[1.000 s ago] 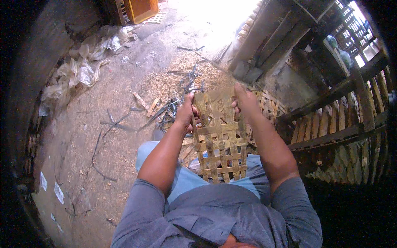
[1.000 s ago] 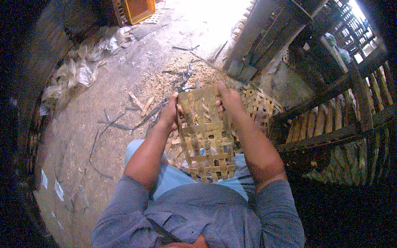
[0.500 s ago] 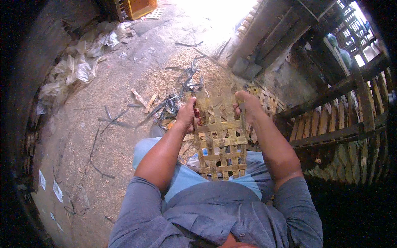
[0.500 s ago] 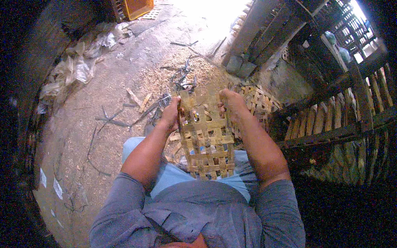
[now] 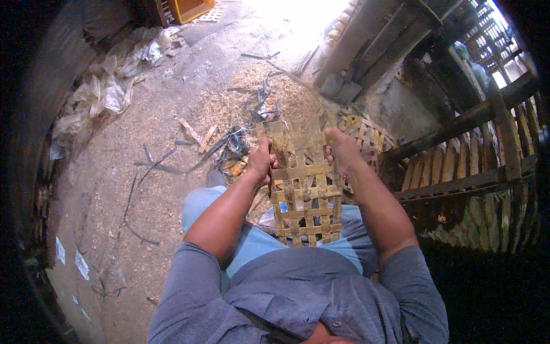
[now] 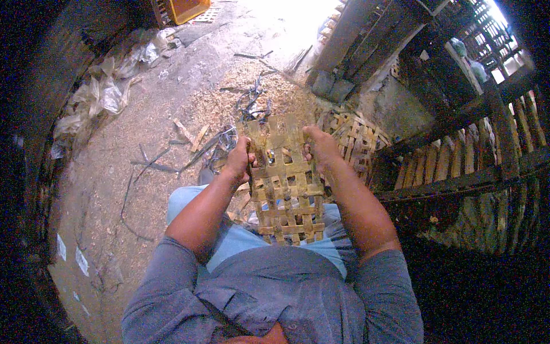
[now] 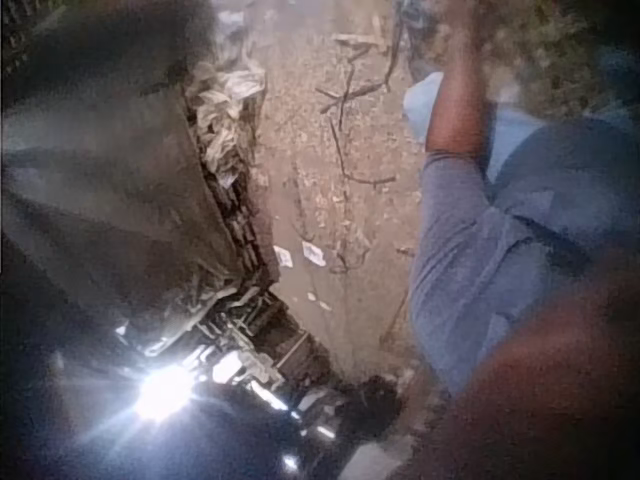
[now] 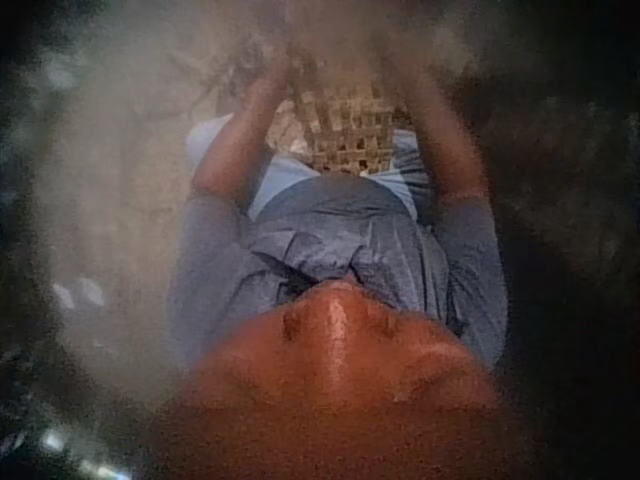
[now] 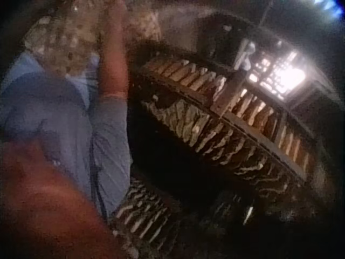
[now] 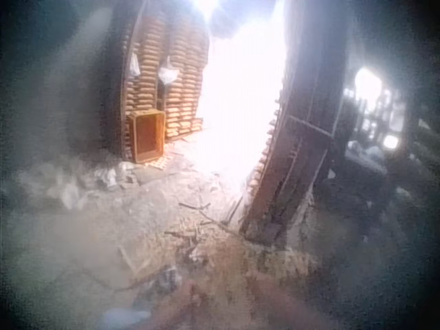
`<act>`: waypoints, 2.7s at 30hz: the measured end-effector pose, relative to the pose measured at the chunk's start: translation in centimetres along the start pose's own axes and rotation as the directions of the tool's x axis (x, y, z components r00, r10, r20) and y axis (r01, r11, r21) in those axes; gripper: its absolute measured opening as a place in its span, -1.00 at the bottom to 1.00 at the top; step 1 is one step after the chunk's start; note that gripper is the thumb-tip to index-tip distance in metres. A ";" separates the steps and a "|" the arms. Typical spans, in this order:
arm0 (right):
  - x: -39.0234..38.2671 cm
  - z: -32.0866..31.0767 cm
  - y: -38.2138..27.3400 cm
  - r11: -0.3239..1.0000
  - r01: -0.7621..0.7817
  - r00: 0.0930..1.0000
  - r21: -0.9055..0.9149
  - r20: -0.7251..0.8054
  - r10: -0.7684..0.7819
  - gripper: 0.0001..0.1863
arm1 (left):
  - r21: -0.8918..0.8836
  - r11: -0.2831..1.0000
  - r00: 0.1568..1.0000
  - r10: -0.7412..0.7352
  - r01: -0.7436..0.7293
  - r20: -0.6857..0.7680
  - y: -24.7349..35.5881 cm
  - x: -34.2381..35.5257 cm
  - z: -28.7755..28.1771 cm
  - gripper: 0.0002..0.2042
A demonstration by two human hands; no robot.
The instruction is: The person sits on the floor and weaves thin strips of bamboo into a flat, grid-like mat. They interlace the strips by hand, adjusting the tension and alignment of the weave throughout the process.
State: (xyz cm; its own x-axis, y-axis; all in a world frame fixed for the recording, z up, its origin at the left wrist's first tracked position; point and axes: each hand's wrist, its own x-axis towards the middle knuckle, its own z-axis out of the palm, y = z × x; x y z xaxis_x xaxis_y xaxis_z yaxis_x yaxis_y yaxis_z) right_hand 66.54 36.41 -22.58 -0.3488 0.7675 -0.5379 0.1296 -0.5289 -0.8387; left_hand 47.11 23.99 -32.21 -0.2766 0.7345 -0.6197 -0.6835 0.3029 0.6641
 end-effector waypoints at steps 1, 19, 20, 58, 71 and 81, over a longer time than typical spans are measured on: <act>0.0 0.0 0.2 1.000 -0.008 1.000 0.011 -0.002 0.008 -0.73 | 0.014 0.999 0.999 0.032 -0.032 -0.011 0.1 -0.4 0.2 -0.63; 0.4 0.1 0.3 1.000 0.002 0.979 0.011 0.204 -0.004 -0.74 | 0.152 0.963 0.954 0.246 -0.221 -0.170 -2.3 1.5 -0.3 -0.72; 0.2 0.3 -0.3 1.000 0.009 0.984 0.006 0.180 -0.010 -0.73 | 0.143 0.963 0.955 0.250 -0.229 -0.158 -1.4 0.7 -0.2 -0.72; 25.8 -16.1 31.3 0.393 -0.139 0.971 -0.909 -0.203 -0.127 -0.37 | 0.403 0.803 0.636 0.595 -0.439 -0.491 4.7 5.6 -0.9 -0.53; 33.2 -18.6 28.8 0.523 -0.392 0.819 -0.757 -0.546 -0.175 -0.34 | 0.427 0.809 0.656 0.581 -0.404 -0.482 5.0 6.0 -1.0 -0.58; 34.0 -21.9 26.8 0.870 -0.478 0.769 -0.120 -0.535 0.349 -0.46 | 0.426 0.810 0.672 0.578 -0.403 -0.463 4.6 5.3 -1.0 -0.68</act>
State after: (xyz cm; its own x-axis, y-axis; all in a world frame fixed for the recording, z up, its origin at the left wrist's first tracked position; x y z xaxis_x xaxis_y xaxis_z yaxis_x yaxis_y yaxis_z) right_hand 78.47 56.28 -65.18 0.2736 0.6000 -0.7517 0.3904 -0.7836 -0.4833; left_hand 41.82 28.68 -32.89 -0.8937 0.3874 -0.2262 -0.1546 0.2074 0.9660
